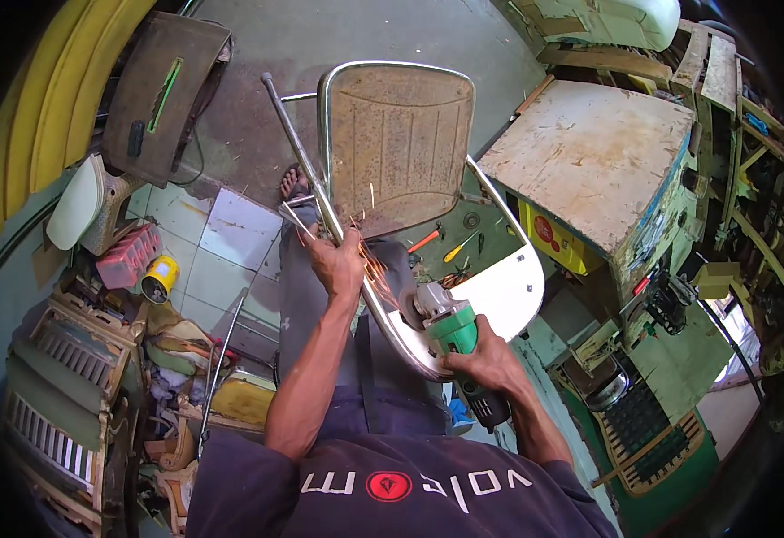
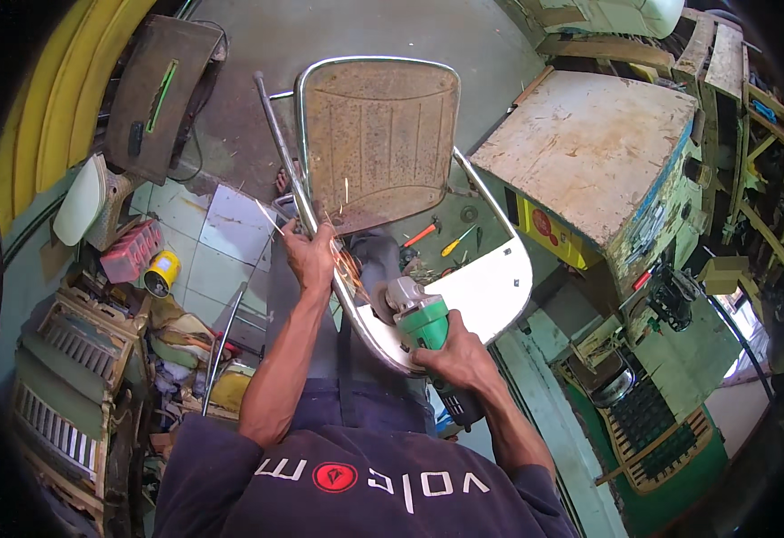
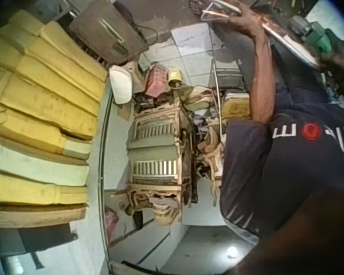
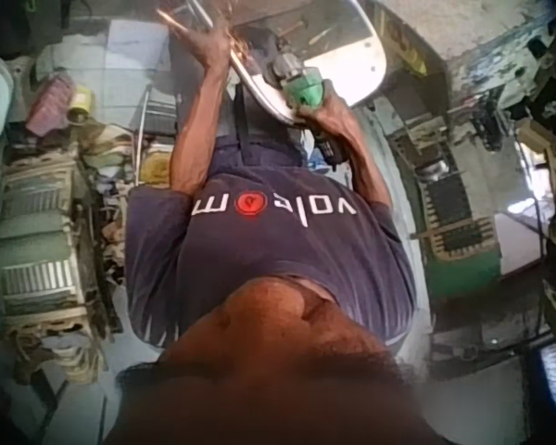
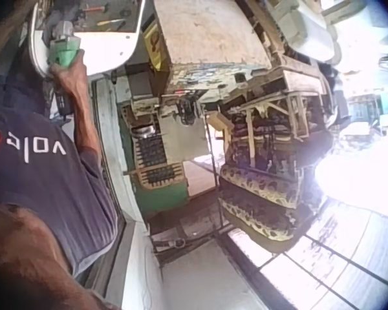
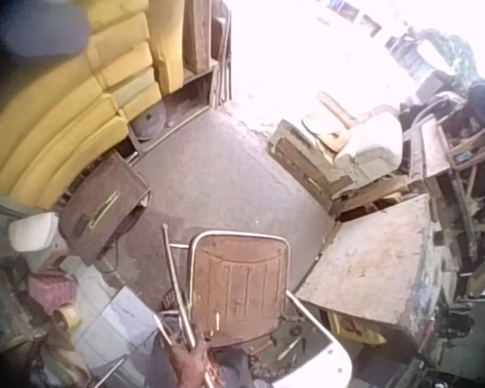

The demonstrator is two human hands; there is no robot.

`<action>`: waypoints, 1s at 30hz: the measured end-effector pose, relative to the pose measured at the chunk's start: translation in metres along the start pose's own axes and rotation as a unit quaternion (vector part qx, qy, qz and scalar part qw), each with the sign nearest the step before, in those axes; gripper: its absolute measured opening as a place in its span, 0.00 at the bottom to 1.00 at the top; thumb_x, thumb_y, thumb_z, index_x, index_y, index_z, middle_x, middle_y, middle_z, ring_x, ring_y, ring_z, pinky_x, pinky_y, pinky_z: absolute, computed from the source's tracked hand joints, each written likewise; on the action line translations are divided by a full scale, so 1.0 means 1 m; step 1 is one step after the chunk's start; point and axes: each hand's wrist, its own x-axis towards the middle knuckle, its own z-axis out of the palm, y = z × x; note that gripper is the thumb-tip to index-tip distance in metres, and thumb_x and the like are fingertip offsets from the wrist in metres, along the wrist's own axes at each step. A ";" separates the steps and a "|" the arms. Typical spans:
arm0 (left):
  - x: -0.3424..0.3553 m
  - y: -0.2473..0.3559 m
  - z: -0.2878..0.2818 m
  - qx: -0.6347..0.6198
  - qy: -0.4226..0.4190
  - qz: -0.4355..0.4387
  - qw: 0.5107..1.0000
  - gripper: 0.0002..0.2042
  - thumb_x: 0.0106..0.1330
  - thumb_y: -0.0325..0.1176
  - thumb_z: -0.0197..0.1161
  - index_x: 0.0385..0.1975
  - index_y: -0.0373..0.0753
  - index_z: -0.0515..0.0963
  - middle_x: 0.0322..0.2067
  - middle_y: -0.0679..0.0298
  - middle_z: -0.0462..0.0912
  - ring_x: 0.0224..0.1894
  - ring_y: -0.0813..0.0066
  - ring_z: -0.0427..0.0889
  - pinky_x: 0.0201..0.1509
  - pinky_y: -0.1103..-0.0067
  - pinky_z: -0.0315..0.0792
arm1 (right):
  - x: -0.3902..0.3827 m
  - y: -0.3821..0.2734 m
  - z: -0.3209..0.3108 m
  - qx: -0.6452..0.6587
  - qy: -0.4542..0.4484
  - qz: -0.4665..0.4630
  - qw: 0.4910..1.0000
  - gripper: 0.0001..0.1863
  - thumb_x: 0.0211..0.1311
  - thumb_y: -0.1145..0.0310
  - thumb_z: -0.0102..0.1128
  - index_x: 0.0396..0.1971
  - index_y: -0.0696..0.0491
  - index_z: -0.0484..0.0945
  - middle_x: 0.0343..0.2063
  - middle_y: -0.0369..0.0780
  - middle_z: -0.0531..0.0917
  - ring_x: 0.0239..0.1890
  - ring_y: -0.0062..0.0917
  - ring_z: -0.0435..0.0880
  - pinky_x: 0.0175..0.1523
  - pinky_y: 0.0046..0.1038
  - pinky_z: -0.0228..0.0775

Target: The person uses an angle grinder to remove rust or rough edges from a metal chair frame and uses a screwdriver to tighten fasteners on the seat back.

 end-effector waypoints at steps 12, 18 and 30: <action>-0.002 0.019 -0.007 -0.043 -0.018 -0.015 0.999 0.31 0.61 0.36 0.71 0.60 0.30 0.66 0.35 0.55 0.80 0.26 0.67 0.81 0.31 0.72 0.78 | 0.007 0.007 0.004 0.001 0.001 -0.025 1.000 0.48 0.44 0.50 0.73 0.58 0.70 0.64 0.44 0.63 0.84 0.47 0.51 0.87 0.55 0.42 0.78; -0.007 0.022 -0.006 -0.074 -0.030 -0.059 0.995 0.33 0.61 0.36 0.73 0.62 0.30 0.64 0.34 0.56 0.78 0.20 0.70 0.80 0.21 0.74 0.76 | 0.008 0.010 0.003 0.012 0.006 -0.044 0.999 0.48 0.44 0.49 0.74 0.58 0.67 0.65 0.44 0.62 0.84 0.47 0.50 0.87 0.55 0.41 0.77; 0.000 -0.007 0.008 -0.001 0.022 0.075 0.997 0.26 0.65 0.37 0.72 0.56 0.30 0.67 0.39 0.54 0.82 0.40 0.61 0.82 0.48 0.68 0.75 | 0.017 0.015 0.002 0.012 0.001 -0.059 0.998 0.47 0.44 0.48 0.75 0.57 0.66 0.67 0.45 0.60 0.84 0.48 0.49 0.86 0.56 0.40 0.76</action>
